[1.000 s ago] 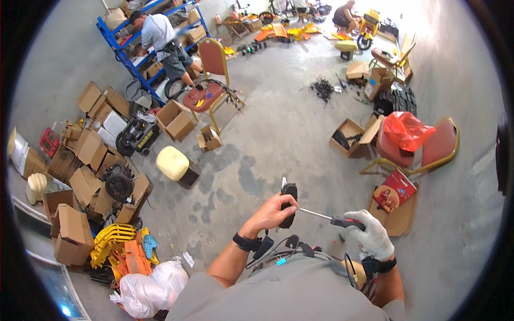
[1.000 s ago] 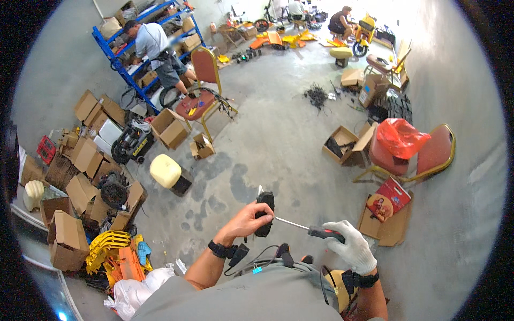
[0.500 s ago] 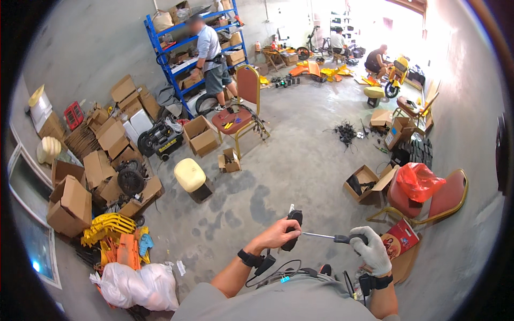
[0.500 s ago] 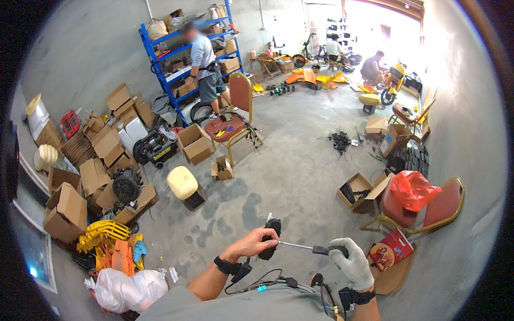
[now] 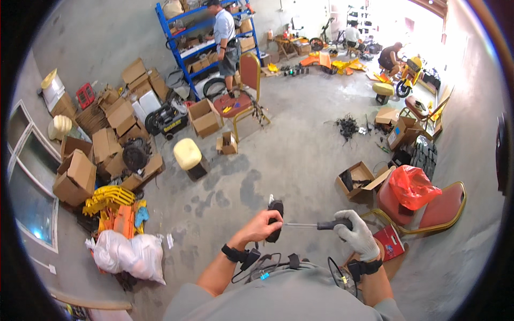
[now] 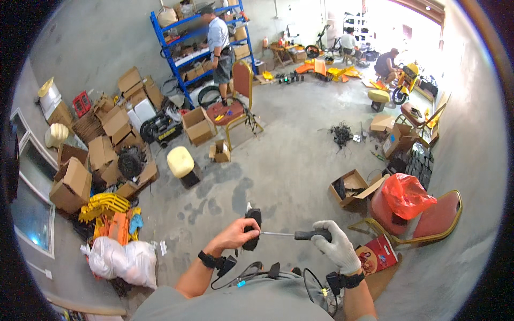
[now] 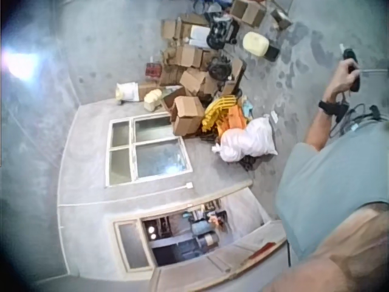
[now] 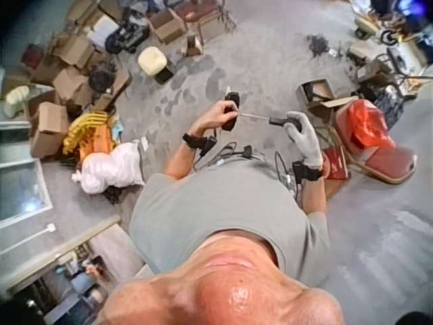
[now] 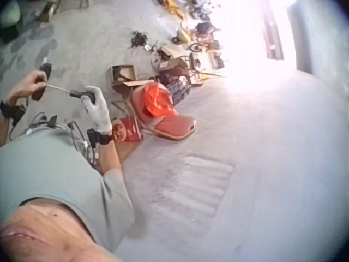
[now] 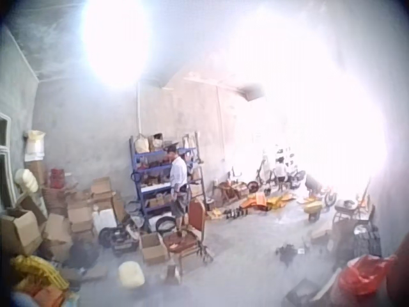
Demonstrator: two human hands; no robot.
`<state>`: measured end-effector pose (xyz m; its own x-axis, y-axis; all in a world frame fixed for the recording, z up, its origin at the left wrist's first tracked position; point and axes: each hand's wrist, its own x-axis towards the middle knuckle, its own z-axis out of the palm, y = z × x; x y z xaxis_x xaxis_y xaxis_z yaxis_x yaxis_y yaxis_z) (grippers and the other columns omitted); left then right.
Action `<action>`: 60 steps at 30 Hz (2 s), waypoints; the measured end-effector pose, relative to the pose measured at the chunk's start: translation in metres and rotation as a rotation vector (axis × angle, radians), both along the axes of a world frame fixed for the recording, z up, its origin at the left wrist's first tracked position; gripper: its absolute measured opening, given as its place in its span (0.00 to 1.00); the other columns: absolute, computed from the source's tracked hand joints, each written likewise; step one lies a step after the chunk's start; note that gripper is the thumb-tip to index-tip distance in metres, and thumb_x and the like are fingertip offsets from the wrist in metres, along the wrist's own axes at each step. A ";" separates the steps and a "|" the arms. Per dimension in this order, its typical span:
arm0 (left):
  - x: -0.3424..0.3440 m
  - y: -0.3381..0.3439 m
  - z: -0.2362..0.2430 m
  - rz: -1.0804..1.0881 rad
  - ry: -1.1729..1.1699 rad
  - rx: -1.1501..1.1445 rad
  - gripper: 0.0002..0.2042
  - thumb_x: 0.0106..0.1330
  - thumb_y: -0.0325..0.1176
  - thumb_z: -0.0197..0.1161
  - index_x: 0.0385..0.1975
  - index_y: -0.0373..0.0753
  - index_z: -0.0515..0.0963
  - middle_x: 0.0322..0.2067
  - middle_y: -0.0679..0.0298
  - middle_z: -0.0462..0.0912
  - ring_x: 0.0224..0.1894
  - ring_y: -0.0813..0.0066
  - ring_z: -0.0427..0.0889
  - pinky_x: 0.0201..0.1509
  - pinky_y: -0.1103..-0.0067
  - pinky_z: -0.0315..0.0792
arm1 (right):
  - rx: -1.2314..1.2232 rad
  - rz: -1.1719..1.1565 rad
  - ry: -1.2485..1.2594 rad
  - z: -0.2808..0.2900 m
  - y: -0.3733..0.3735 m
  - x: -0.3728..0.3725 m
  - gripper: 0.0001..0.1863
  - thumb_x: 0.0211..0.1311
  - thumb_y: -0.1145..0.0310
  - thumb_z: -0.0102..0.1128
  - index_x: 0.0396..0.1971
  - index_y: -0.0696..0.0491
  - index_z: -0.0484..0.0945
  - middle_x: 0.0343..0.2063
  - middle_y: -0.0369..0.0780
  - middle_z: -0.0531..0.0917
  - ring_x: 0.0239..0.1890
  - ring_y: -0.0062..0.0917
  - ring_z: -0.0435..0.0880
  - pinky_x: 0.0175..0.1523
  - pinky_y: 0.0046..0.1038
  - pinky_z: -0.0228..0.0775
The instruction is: The recorder is seen repairing or inspecting a motorcycle brake pad component using a screwdriver.
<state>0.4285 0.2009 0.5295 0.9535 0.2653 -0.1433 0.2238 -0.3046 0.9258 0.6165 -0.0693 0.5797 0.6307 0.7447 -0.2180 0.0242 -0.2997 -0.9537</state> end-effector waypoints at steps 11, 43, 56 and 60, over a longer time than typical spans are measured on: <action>-0.018 -0.048 0.005 0.324 -0.053 -0.039 0.07 0.69 0.31 0.61 0.32 0.33 0.76 0.29 0.71 0.78 0.36 0.85 0.72 0.42 0.81 0.70 | 0.140 0.108 0.048 -0.015 0.015 0.031 0.19 0.62 0.74 0.59 0.54 0.58 0.73 0.33 0.34 0.79 0.31 0.14 0.76 0.37 0.20 0.72; -0.054 -0.034 -0.049 0.490 -0.782 -1.184 0.34 0.70 0.53 0.60 0.68 0.35 0.64 0.58 0.44 0.75 0.54 0.56 0.82 0.60 0.64 0.79 | 0.239 0.127 0.367 -0.029 0.038 0.025 0.16 0.65 0.68 0.65 0.50 0.56 0.77 0.36 0.32 0.78 0.31 0.11 0.74 0.35 0.14 0.66; -0.039 -0.031 -0.033 0.562 -0.763 -1.160 0.28 0.76 0.54 0.51 0.64 0.37 0.69 0.48 0.48 0.81 0.43 0.59 0.84 0.50 0.67 0.81 | 0.227 0.113 0.328 -0.028 0.036 0.033 0.18 0.62 0.66 0.66 0.49 0.55 0.78 0.34 0.30 0.77 0.29 0.09 0.71 0.31 0.13 0.60; -0.036 -0.032 -0.023 0.691 -0.661 -1.040 0.26 0.77 0.51 0.47 0.59 0.33 0.72 0.45 0.47 0.83 0.45 0.61 0.84 0.51 0.70 0.79 | 0.225 0.103 0.332 -0.025 0.036 0.033 0.18 0.62 0.65 0.67 0.49 0.55 0.78 0.34 0.30 0.77 0.29 0.09 0.72 0.31 0.13 0.62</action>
<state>0.3929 0.1691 0.5062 0.6440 0.7513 -0.1442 -0.5120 0.5634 0.6484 0.6494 -0.0331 0.5548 0.4730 0.8527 -0.2218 -0.2771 -0.0949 -0.9561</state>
